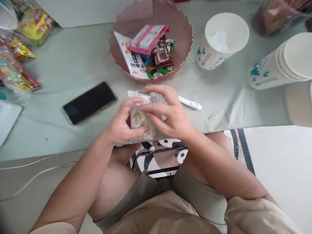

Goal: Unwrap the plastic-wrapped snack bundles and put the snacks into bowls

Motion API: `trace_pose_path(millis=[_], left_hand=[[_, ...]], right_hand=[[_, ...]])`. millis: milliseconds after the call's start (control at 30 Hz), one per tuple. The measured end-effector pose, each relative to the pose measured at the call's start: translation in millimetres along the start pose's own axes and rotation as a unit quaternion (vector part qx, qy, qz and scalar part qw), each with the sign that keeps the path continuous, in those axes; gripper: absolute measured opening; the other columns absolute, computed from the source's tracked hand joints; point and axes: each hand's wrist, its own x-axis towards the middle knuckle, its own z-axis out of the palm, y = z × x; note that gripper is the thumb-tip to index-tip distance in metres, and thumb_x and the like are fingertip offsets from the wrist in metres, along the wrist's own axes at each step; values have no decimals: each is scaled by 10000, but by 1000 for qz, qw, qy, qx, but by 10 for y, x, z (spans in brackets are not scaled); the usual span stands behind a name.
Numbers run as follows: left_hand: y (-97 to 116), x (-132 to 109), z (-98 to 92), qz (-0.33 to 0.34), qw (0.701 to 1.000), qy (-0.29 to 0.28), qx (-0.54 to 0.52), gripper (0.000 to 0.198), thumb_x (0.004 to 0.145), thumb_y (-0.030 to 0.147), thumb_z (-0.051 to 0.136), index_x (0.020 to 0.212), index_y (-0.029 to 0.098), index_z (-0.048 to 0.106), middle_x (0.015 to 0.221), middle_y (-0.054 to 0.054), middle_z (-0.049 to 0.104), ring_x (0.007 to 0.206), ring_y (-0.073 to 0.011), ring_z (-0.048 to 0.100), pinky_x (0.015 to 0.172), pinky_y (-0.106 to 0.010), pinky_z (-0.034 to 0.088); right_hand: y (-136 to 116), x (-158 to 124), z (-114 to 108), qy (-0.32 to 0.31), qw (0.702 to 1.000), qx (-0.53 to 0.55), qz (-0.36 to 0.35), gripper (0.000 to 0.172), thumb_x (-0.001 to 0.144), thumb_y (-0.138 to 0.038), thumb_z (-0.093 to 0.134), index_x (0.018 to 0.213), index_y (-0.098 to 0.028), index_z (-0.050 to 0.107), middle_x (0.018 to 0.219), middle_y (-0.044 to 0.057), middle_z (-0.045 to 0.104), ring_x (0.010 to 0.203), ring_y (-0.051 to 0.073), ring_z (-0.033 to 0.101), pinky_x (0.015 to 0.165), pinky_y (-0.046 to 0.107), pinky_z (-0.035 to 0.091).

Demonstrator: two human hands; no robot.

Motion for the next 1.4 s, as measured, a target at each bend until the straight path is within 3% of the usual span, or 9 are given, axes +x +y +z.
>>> trace_pose_path(millis=[100,200,300,467,633,733,833,1067,1400], left_hand=[[-20,20,-105,5,995,91,27,544,689,275,884,1178,286,647,1245,-47,627,1212,-288,609,1091,-387,468],[-50,16,-211,41,986,153,50,541,715,339,876,1181,283,608,1265,-53,586,1230,-290,570,1098,-390,436],[-61,-6,-267,36,984,167,55,559,724,360,868,1196,286,577,1267,-59,562,1195,-285,558,1068,-391,436],[-49,-41,-257,-27,992,127,1,724,646,268,899,1278,292,547,1178,-57,556,1102,-272,583,941,-356,480],[-146,-47,-246,59,985,84,138,592,812,248,748,1354,301,516,1281,-51,580,1080,-228,600,987,-341,478],[-236,-41,-225,131,962,89,221,581,844,244,694,1380,309,480,1343,-45,572,1068,-207,617,938,-327,503],[-269,-27,-180,167,944,94,269,561,865,259,694,1378,309,471,1325,-41,585,954,-174,633,856,-312,522],[-195,51,-97,269,905,73,321,498,957,458,702,1364,286,473,1130,-27,661,798,-147,632,698,-270,498],[-197,68,-50,280,907,55,308,413,983,484,675,1271,281,462,977,20,673,619,-96,570,577,-237,434]], right_hand=[[115,10,-89,41,998,-35,10,227,955,-297,554,1071,-295,750,1233,94,671,1174,294,657,1018,536,541],[246,-58,-148,62,978,-168,105,284,906,-295,609,1169,-255,709,1190,134,669,1107,333,636,998,576,515],[325,-200,-146,12,954,-254,160,313,854,-351,683,1150,-252,704,1205,154,660,1087,376,605,960,606,501],[266,-323,-146,-2,955,-242,172,149,922,-397,638,939,-252,666,944,105,702,819,278,615,751,436,498],[19,-189,-168,-12,964,68,257,370,976,-622,571,1031,-257,556,623,-23,609,519,158,525,532,295,393],[-125,-104,-107,-43,896,309,317,467,981,-711,499,1025,-246,514,529,-69,533,421,115,454,454,250,345],[-204,-61,-18,-63,820,429,372,379,958,-589,542,899,-215,548,456,-80,446,367,89,361,403,233,287],[-310,34,1,-130,749,538,365,348,834,-525,662,761,-201,559,480,-21,584,357,107,477,363,225,327],[-288,31,-46,-153,760,523,353,453,852,-598,673,669,-190,601,452,5,591,334,102,458,331,223,321]])
